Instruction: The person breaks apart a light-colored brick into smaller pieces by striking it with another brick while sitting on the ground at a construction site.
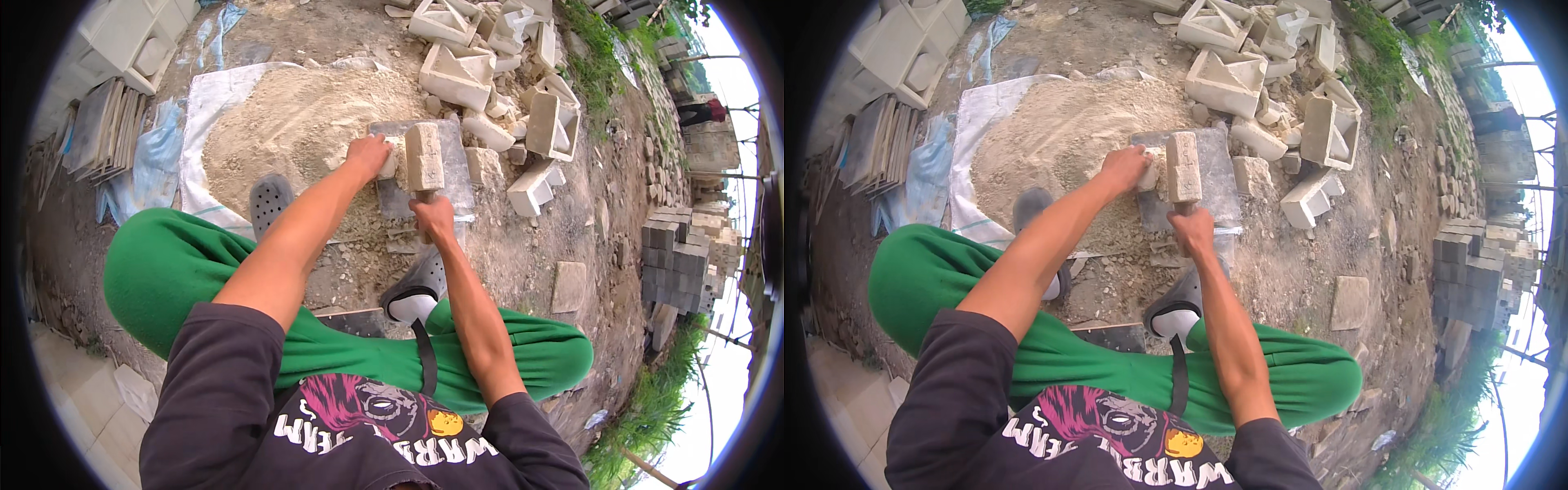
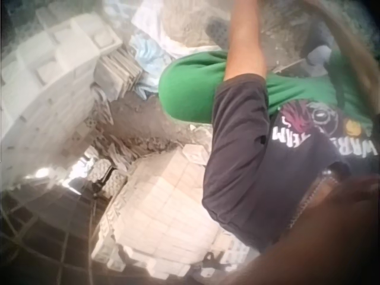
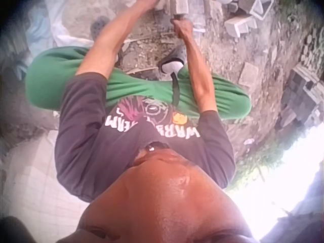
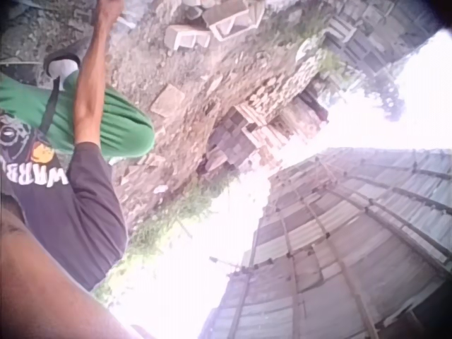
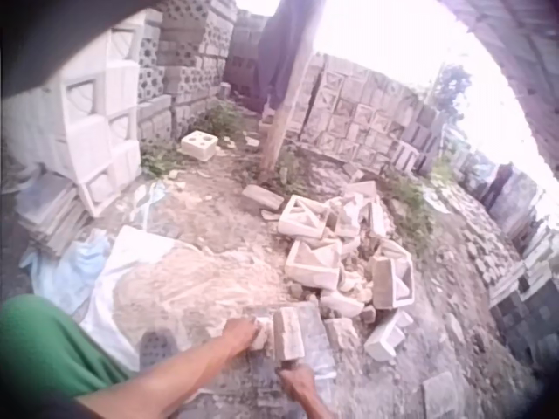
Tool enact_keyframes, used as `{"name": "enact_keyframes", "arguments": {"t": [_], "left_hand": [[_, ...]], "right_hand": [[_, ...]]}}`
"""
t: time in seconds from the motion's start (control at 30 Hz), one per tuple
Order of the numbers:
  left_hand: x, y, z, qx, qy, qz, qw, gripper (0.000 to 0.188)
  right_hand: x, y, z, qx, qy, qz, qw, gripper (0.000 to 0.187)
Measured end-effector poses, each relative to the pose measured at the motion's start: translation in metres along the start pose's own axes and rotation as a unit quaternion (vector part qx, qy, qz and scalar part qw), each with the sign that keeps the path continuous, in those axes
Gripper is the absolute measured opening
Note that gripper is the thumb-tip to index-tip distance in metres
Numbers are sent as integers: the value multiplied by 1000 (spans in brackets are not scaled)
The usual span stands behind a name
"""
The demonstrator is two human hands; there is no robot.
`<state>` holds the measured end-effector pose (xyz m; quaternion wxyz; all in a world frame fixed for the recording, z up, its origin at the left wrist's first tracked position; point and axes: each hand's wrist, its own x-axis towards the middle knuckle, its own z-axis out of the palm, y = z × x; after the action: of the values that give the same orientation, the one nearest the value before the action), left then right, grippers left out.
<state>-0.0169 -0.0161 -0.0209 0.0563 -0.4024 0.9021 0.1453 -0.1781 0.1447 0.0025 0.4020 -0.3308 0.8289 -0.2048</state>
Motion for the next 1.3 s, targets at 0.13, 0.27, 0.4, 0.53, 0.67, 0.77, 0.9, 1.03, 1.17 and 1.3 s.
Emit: {"name": "enact_keyframes", "arguments": {"t": [0.13,0.27,0.4,0.53,0.67,0.77,0.9,1.03,1.17,1.3], "left_hand": [[0,13,-11,-22,11,-19,1000,25],[-4,10,-12,-35,1,-47,998,25],[0,9,-9,10,15,22,1000,29],[3,3,-1,15,-6,7,1000,29],[6,3,2,2,-6,-4,1000,33],[3,-3,5,-9,-13,-18,1000,32],[3,6,-4,6,-21,3,1000,29],[-5,6,-13,19,-8,12,1000,28],[-4,6,-15,10,-30,4,999,32],[-5,4,-12,7,-35,-4,999,30]], "right_hand": [[3,13,9,-43,33,-30,998,31],[1,12,9,-73,28,27,997,33],[-3,30,11,-6,30,4,1000,48],[0,23,7,-80,10,49,996,46],[-23,26,7,45,77,-16,996,43],[-49,23,1,42,-3,-14,999,41],[-66,49,18,19,32,-65,997,40],[-74,46,27,-28,20,29,999,41],[-77,45,24,3,13,35,999,43],[-76,27,15,-35,6,39,999,42]]}}
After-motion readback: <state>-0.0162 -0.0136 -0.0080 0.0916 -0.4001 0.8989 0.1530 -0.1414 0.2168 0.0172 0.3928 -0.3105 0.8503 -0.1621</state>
